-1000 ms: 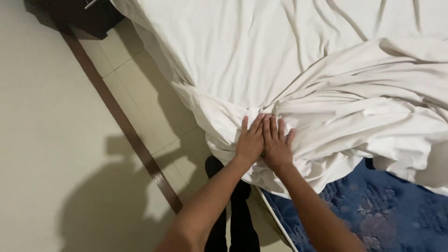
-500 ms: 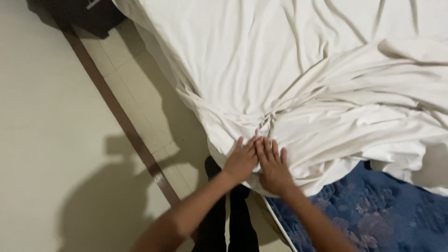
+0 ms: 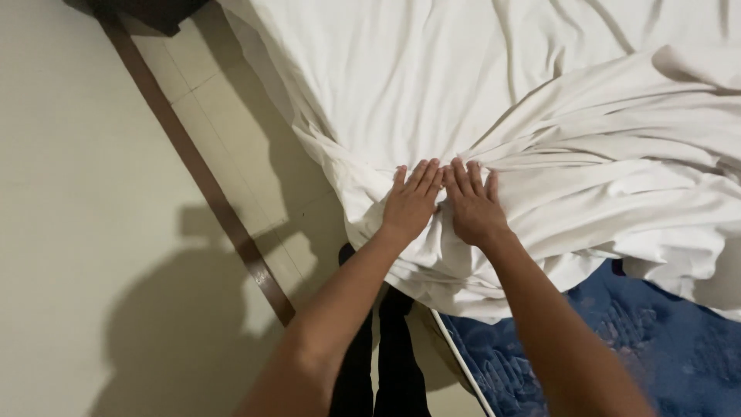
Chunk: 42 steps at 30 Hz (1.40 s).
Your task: The person smooths a white bedsheet on a mattress using both hands. They move around the bed to adjust the sheet, pulling and tucking it along the edges and corners.
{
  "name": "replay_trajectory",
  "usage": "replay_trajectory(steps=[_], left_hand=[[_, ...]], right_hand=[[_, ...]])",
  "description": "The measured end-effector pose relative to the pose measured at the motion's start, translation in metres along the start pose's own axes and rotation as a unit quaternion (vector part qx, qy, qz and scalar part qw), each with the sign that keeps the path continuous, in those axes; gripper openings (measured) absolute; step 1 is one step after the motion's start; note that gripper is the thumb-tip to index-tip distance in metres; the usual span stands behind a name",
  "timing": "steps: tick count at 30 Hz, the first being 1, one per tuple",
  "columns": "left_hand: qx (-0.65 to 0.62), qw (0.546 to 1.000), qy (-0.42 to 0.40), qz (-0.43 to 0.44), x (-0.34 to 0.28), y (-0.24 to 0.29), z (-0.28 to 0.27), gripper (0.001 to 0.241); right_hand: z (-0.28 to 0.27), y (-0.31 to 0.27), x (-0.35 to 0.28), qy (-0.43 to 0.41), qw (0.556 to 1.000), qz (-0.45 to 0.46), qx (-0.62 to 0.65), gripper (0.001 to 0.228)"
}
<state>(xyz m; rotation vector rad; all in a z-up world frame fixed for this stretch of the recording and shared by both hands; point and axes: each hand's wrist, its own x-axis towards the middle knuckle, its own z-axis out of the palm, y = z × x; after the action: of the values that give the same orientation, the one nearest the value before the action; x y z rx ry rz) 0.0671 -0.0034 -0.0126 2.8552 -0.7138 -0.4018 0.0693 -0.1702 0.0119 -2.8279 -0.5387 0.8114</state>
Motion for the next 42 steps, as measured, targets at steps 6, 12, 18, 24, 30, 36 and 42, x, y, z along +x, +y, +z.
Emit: replay_trajectory(steps=[6,12,18,24,30,36,42], left_hand=[[0.080,0.994,0.068,-0.016,-0.021,0.009,0.017,0.059],[0.056,0.996,0.052,0.043,-0.057,0.012,0.007,0.059],[-0.095,0.995,-0.014,0.035,-0.048,0.010,-0.072,0.080],[0.045,0.999,-0.005,-0.008,-0.017,0.019,-0.007,0.075],[0.029,0.999,0.030,-0.019,-0.033,0.022,0.005,0.060],[-0.007,0.999,0.040,0.032,-0.082,0.024,0.014,0.056],[-0.004,0.998,-0.048,0.051,-0.091,0.023,-0.026,0.071]], right_hand=[[0.034,-0.001,-0.008,0.071,0.994,0.026,0.072,0.086],[0.047,-0.020,-0.048,0.123,0.987,-0.014,0.105,0.078],[-0.023,-0.037,-0.063,0.006,0.995,0.021,0.098,0.108],[-0.003,-0.030,-0.013,0.036,0.996,0.068,0.040,0.101],[0.037,-0.036,-0.027,0.112,0.987,0.079,0.086,0.089],[0.071,-0.047,-0.066,0.141,0.989,0.041,0.017,0.088],[0.009,-0.068,-0.087,0.012,0.995,0.041,-0.086,0.100]])
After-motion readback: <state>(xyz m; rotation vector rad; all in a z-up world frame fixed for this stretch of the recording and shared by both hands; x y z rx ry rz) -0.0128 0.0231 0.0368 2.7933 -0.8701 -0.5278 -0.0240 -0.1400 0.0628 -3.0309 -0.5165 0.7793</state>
